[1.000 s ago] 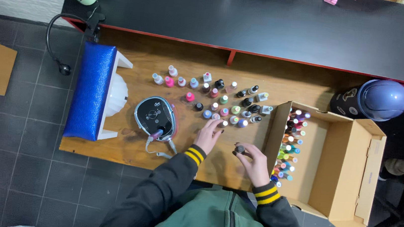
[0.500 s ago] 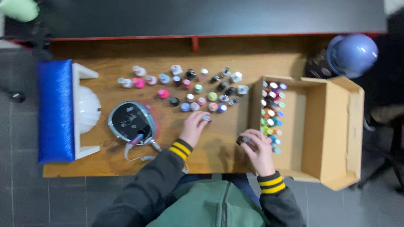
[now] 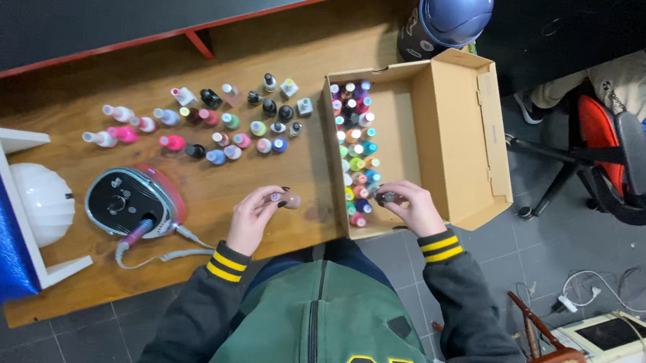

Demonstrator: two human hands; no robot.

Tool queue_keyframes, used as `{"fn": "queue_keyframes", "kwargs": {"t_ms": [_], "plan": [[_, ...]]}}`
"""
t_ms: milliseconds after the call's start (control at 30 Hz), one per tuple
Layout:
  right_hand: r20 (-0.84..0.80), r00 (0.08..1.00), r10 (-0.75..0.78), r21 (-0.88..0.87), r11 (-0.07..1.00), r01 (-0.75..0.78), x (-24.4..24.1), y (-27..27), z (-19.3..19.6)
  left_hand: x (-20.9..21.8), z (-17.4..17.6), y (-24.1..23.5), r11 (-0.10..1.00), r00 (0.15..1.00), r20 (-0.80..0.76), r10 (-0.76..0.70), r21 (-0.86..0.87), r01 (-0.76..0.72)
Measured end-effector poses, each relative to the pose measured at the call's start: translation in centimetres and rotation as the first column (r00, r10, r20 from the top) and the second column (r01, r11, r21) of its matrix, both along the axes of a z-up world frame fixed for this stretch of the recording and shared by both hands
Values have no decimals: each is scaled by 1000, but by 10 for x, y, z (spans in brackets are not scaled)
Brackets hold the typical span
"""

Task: The person picks up small nail polish bottles from a table and a shelf, then places them one by one into a cardboard box, arranging them in neat rows. The task continues until the box is mostly filled with the bottles.

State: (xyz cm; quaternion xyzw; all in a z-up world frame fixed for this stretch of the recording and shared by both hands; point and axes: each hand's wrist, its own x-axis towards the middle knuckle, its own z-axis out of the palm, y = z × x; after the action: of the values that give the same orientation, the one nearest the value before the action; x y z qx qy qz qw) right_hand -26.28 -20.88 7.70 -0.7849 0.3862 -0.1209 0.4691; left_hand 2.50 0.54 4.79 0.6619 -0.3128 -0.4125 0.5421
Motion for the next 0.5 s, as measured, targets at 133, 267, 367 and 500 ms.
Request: {"fn": "queue_keyframes", "kwargs": {"t_ms": [133, 267, 367, 500], "plan": [[-89, 989, 118, 85, 990, -111, -14, -14, -31, -30, 1, -6, 1000, 1000, -14, 25, -13, -26], [-100, 969, 228, 135, 968, -213, -18, -22, -41, -57, 4, -8, 999, 998, -23, 52, 9, -52], [-89, 952, 294, 163, 947, -277, -22, -26, -39, -74, 10, -8, 998, 998, -26, 64, 19, -63], [-109, 914, 391, 115, 918, -379, -32, -37, -59, -92, 11, -7, 996, 996, -18, 90, 27, -90]]}}
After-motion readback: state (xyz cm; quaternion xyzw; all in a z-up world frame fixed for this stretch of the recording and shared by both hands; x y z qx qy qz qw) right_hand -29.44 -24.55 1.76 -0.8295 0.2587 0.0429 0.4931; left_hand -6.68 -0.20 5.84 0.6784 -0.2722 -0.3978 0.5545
